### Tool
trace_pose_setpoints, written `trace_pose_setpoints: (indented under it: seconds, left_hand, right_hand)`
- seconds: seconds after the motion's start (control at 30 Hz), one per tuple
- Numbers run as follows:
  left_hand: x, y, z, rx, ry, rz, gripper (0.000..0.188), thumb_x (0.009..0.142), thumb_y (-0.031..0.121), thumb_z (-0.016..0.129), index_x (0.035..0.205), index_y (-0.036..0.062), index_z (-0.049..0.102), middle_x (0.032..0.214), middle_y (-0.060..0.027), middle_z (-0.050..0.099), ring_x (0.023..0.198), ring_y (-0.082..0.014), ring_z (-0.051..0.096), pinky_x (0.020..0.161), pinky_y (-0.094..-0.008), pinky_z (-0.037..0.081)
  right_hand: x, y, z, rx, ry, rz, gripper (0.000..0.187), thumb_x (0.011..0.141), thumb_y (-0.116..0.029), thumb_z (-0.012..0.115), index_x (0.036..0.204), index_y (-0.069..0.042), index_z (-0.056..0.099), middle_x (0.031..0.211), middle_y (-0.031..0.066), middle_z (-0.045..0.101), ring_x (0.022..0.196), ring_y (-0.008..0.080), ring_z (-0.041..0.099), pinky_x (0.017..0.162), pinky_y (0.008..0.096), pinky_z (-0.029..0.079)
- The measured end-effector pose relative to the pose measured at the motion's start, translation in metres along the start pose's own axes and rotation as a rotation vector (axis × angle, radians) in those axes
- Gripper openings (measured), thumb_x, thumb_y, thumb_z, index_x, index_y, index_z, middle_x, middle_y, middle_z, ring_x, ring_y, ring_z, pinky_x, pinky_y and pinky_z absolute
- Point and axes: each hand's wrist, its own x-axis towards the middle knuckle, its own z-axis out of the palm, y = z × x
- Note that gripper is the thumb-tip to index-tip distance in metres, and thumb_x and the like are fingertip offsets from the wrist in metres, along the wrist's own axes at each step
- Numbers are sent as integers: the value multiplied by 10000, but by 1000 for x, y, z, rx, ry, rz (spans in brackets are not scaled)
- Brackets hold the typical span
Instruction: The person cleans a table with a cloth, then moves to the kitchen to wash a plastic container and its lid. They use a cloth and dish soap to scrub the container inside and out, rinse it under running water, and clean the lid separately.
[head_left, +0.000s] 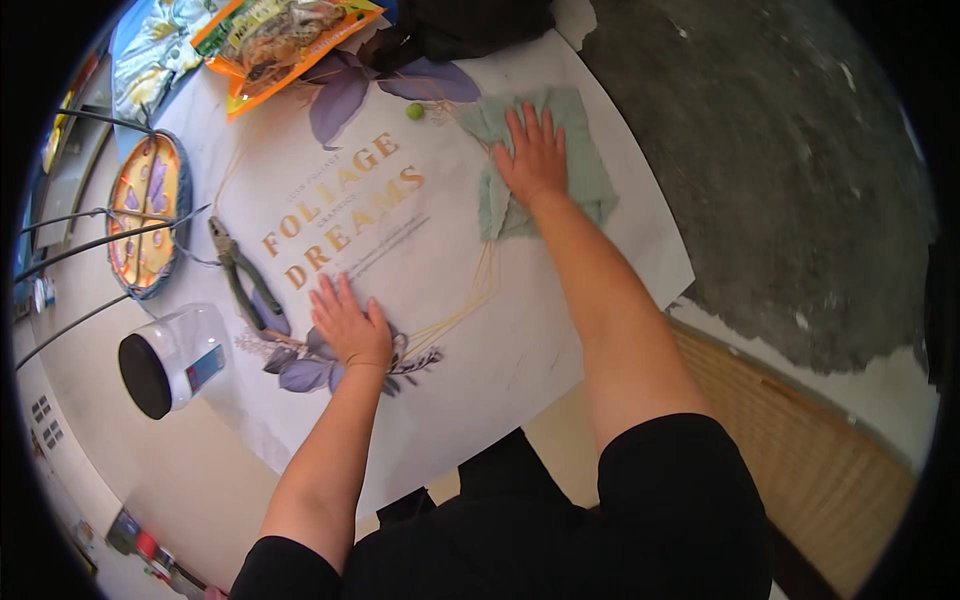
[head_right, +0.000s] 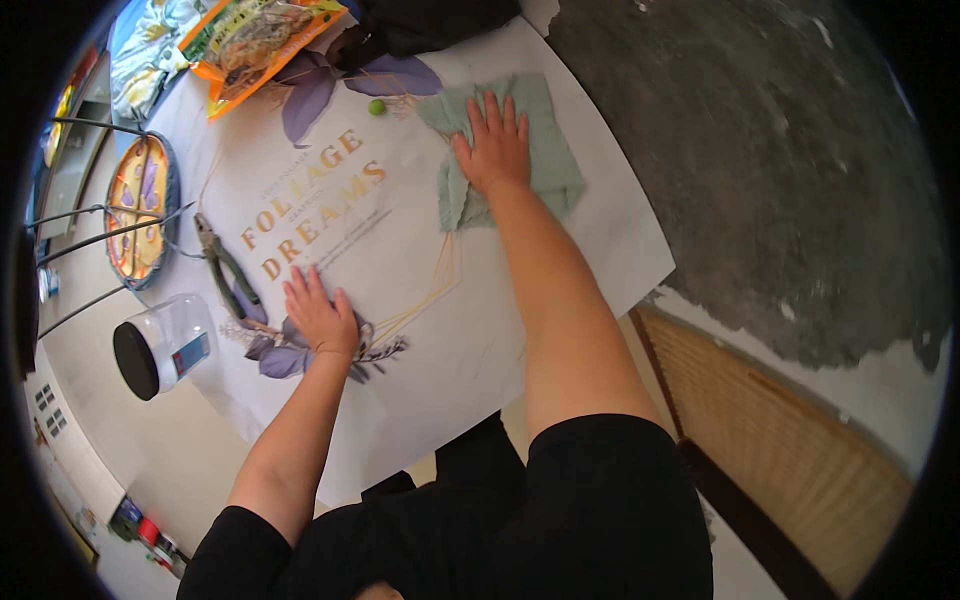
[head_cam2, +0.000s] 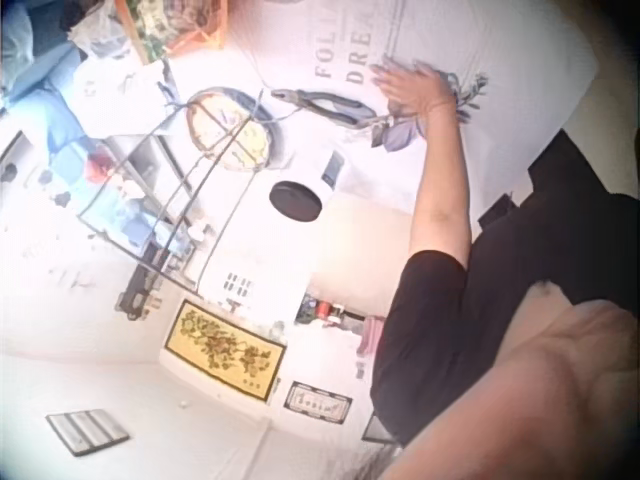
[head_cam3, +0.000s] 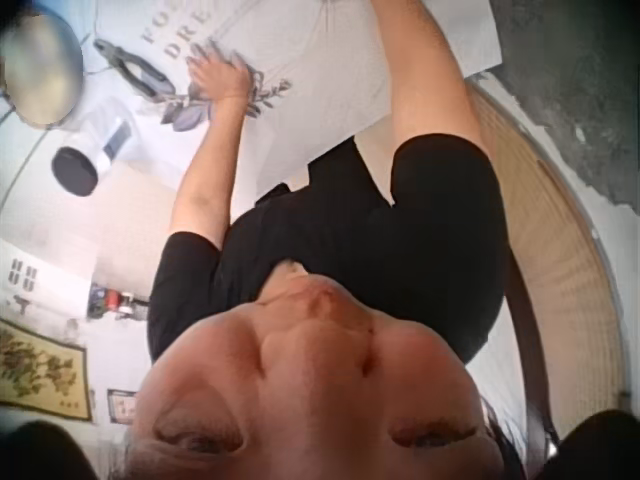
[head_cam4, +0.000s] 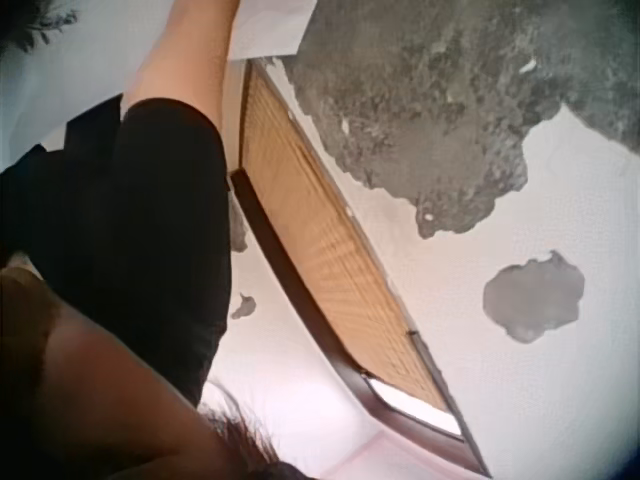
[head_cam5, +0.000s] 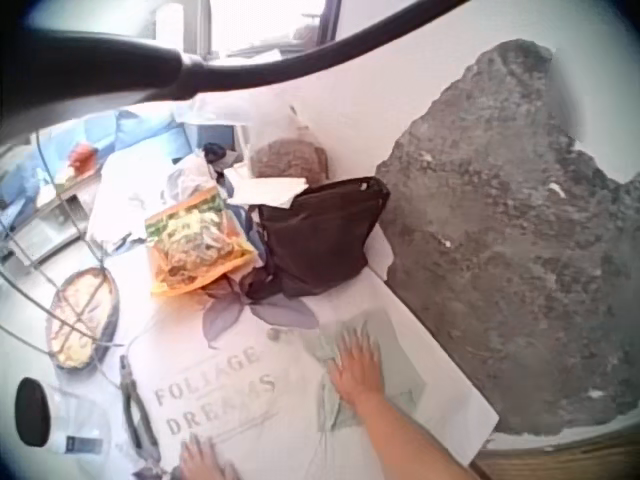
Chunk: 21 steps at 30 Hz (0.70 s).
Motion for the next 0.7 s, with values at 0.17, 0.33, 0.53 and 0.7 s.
trace_pose_setpoints:
  seconds: [0.17,0.33,0.53,0.7]
  left_hand:
    - [8,7,-2,41,-24,-2,575,784,242,488,1316,50,380,1436,-175,242,1312,-403,189,1048,-510,146]
    - [8,9,-1,67,2,22,568,796,236,460,1322,39,368,1427,-188,257,1292,-414,224,1038,-509,165]
    - [9,8,3,48,37,53,574,789,240,464,1321,45,370,1423,-179,271,1290,-409,235,1039,-492,181]
    - [8,9,1,73,32,38,582,788,246,463,1328,54,364,1420,-178,276,1295,-404,229,1048,-485,171]
  right_hand:
    - [101,54,18,8,36,-7,560,887,-420,359,1360,-121,337,1440,81,269,1336,288,199,1093,439,128]
    - [151,79,32,-103,70,-36,557,898,-430,341,1353,-108,348,1432,95,281,1320,284,230,1086,417,163]
    - [115,96,9,37,70,-44,552,905,-427,345,1350,-101,350,1428,105,286,1309,290,251,1077,395,185]
    - [-23,143,-24,31,-39,213,534,897,-374,398,1365,-126,333,1431,87,288,1310,273,251,1085,400,155]
